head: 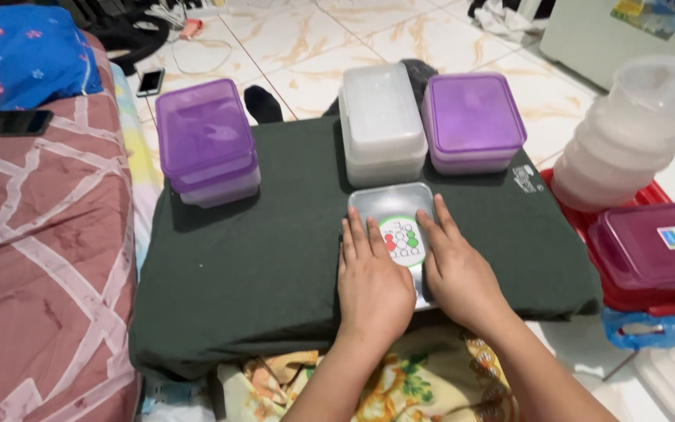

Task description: The person sits on the floor in front of a low table covered with a cloth and sorts plastic food containers. They match lids to containers, press lids on, and stack matching containers and lids into grouped piles on the table.

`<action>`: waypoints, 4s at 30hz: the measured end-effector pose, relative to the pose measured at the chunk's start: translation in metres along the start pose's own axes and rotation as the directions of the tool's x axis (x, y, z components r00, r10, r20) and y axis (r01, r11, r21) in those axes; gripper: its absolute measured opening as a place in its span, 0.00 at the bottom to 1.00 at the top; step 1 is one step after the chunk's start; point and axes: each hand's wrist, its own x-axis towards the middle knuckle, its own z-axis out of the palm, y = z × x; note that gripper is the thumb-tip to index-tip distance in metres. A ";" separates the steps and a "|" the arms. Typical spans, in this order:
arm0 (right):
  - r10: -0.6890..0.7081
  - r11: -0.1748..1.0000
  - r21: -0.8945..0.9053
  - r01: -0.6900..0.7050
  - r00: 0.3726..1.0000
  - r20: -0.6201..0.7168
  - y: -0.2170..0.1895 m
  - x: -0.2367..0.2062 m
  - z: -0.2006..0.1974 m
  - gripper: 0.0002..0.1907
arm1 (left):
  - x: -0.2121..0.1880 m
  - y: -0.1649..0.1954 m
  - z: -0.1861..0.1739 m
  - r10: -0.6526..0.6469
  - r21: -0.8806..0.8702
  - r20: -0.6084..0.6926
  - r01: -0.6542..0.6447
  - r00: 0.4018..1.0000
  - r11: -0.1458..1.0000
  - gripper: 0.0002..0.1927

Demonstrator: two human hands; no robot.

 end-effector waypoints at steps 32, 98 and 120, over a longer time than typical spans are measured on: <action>-0.304 0.803 0.555 0.215 0.950 0.072 -0.094 0.126 0.013 0.25 | 0.138 -0.208 -0.183 -0.366 0.061 -0.521 0.461 0.771 0.885 0.24; -0.302 0.944 0.239 0.228 0.887 0.350 0.051 0.044 -0.056 0.06 | 0.045 -0.088 -0.050 0.689 0.176 0.037 -0.683 0.724 0.709 0.16; -0.586 0.804 -0.384 0.454 0.716 -0.381 0.056 0.109 -0.080 0.10 | 0.046 -0.048 -0.077 0.397 -0.201 -0.135 -0.418 0.908 0.886 0.17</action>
